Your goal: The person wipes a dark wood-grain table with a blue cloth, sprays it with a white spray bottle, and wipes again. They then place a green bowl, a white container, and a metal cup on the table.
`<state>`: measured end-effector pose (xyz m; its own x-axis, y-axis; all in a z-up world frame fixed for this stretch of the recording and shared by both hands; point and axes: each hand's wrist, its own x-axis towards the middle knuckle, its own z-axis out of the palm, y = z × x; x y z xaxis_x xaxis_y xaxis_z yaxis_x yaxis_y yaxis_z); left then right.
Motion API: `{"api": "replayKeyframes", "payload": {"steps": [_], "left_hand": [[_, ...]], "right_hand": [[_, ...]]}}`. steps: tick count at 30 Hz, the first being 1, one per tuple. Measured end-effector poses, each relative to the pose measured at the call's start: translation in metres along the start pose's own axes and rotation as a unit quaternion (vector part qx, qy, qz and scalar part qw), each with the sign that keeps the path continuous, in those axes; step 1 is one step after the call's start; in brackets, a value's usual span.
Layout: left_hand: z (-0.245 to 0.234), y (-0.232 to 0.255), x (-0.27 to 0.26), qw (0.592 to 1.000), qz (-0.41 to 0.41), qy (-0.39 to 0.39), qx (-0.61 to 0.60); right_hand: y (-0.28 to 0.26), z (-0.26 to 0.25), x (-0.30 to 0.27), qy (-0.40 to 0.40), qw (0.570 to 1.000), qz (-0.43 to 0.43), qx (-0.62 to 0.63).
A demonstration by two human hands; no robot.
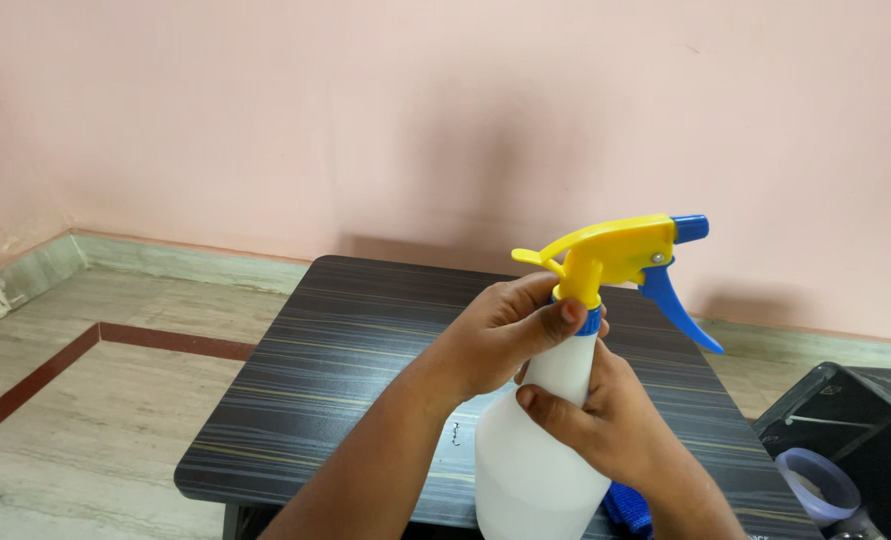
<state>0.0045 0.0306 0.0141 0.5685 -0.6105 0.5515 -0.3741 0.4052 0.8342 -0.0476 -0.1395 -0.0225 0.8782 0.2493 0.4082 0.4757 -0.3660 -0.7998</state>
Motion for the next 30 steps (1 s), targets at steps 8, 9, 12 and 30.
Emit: {"api": "replayKeyframes", "payload": {"steps": [8, 9, 12, 30], "left_hand": [[-0.036, 0.029, -0.017, 0.995, 0.01, 0.034, 0.095], [-0.046, 0.039, -0.019, 0.992, 0.017, 0.049, 0.116], [-0.075, 0.067, -0.028, 0.95, -0.031, 0.194, 0.241], [-0.283, 0.052, -0.109, 0.612, 0.134, 0.515, 0.584]], "right_hand": [[0.005, -0.065, 0.005, -0.006, 0.999, 0.009, 0.049], [0.006, -0.077, 0.006, 0.025, 0.996, 0.079, -0.033], [0.017, -0.1, 0.006, 0.062, 0.927, 0.268, -0.254], [0.134, -0.103, 0.006, -0.086, 0.815, 0.42, -0.39]]}}
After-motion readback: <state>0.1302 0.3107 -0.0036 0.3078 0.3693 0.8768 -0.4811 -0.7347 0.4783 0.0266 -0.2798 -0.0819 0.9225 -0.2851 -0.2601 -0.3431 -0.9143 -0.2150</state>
